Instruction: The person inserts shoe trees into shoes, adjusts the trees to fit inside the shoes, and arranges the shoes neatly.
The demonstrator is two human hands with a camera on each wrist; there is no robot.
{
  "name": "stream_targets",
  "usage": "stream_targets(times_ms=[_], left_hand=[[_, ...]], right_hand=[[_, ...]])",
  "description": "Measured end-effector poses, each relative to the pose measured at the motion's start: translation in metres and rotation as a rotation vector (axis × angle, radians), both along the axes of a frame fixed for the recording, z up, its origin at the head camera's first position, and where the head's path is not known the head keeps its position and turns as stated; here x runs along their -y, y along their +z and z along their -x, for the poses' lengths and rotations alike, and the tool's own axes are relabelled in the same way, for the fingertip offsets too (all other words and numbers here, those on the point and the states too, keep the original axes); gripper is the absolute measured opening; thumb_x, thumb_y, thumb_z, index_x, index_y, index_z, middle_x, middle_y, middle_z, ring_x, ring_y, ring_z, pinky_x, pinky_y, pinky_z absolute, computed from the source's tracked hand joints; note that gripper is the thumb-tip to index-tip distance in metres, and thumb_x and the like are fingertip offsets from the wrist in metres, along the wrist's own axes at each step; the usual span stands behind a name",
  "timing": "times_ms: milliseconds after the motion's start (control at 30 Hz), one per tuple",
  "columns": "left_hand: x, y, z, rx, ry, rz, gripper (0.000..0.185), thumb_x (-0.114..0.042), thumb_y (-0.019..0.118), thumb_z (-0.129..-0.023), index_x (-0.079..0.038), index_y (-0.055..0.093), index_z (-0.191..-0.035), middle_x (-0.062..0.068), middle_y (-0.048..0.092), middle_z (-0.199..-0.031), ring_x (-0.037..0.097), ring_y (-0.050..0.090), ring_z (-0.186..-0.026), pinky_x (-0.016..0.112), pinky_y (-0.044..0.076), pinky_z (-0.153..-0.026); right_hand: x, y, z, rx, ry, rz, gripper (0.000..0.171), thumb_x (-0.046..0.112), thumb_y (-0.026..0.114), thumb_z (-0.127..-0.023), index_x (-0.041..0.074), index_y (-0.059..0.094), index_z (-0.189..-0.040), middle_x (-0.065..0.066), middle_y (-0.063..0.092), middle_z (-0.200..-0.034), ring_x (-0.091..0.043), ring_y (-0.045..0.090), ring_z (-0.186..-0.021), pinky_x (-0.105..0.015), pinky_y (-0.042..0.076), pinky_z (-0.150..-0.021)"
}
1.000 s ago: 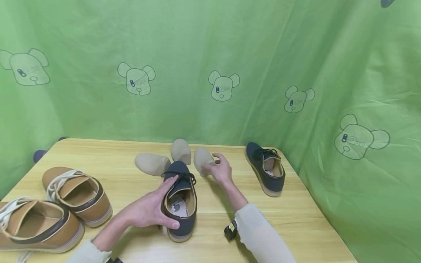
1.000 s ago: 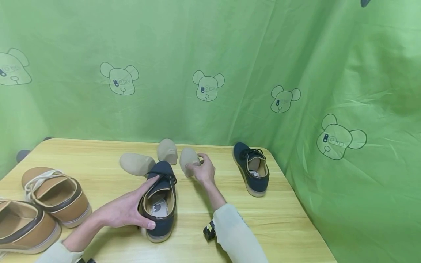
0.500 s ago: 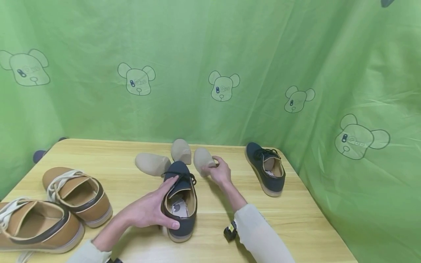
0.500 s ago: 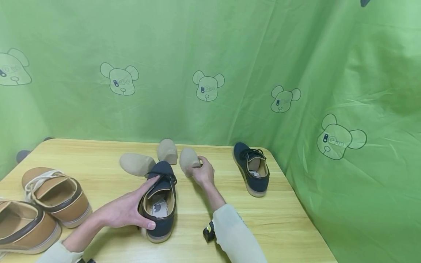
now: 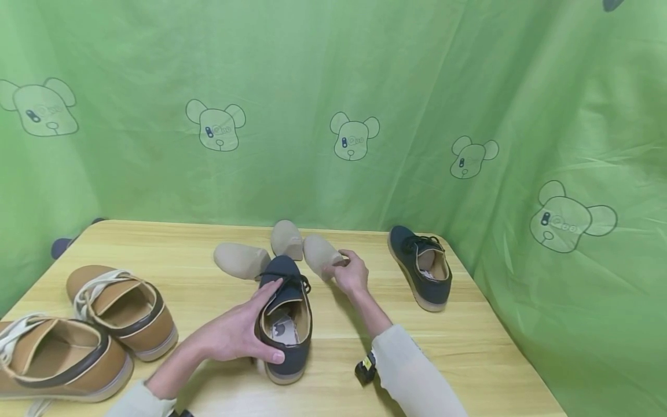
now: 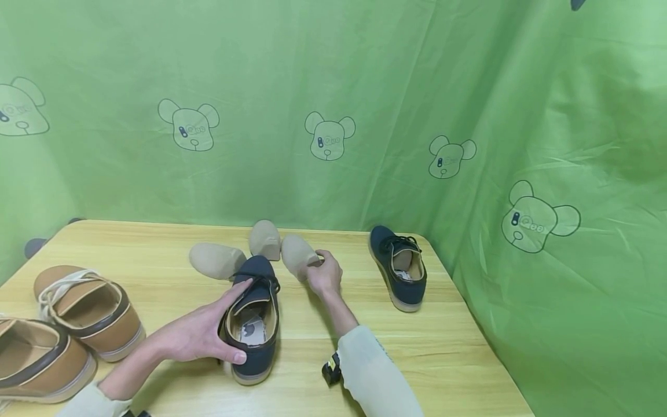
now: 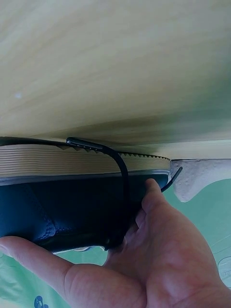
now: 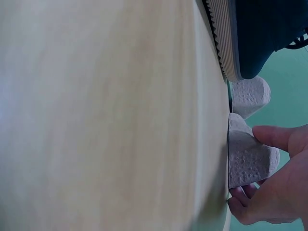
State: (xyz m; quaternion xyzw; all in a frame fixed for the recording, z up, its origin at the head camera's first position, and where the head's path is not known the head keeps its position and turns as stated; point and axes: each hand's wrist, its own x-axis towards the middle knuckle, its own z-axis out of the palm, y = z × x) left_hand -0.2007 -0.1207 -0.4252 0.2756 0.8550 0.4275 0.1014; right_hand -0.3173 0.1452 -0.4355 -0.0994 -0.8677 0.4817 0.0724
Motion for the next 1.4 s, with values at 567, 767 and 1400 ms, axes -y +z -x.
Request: stream_targets(times_ms=[567, 767, 1400], left_hand=[[-0.001, 0.001, -0.001, -0.008, 0.001, 0.006, 0.133, -0.059, 0.089, -0.067, -0.019, 0.009, -0.165, 0.023, 0.015, -0.168, 0.044, 0.035, -0.146, 0.062, 0.03, -0.118], [0.0, 0.0, 0.0, -0.018, -0.002, 0.0, 0.132, -0.059, 0.088, -0.067, -0.018, 0.009, -0.165, 0.023, 0.015, -0.168, 0.043, 0.034, -0.147, 0.062, 0.029, -0.119], [0.0, 0.0, 0.0, -0.004, -0.003, -0.004, 0.133, -0.059, 0.088, -0.067, -0.018, 0.009, -0.165, 0.022, 0.016, -0.168, 0.043, 0.034, -0.147, 0.063, 0.028, -0.119]], right_hand=[[-0.003, 0.008, -0.004, -0.016, -0.058, 0.061, 0.062, 0.021, 0.08, -0.08, 0.008, 0.06, -0.137, -0.02, 0.07, -0.124, -0.034, 0.066, -0.114, -0.041, 0.057, -0.088], [-0.004, 0.01, -0.003, -0.017, -0.068, 0.073, 0.063, 0.023, 0.079, -0.08, 0.01, 0.06, -0.139, -0.018, 0.07, -0.123, -0.031, 0.067, -0.11, -0.035, 0.057, -0.082], [-0.006, 0.01, -0.005, -0.052, -0.06, 0.09, 0.058, 0.024, 0.079, -0.079, 0.01, 0.064, -0.133, -0.017, 0.073, -0.113, -0.027, 0.07, -0.099, -0.025, 0.055, -0.07]])
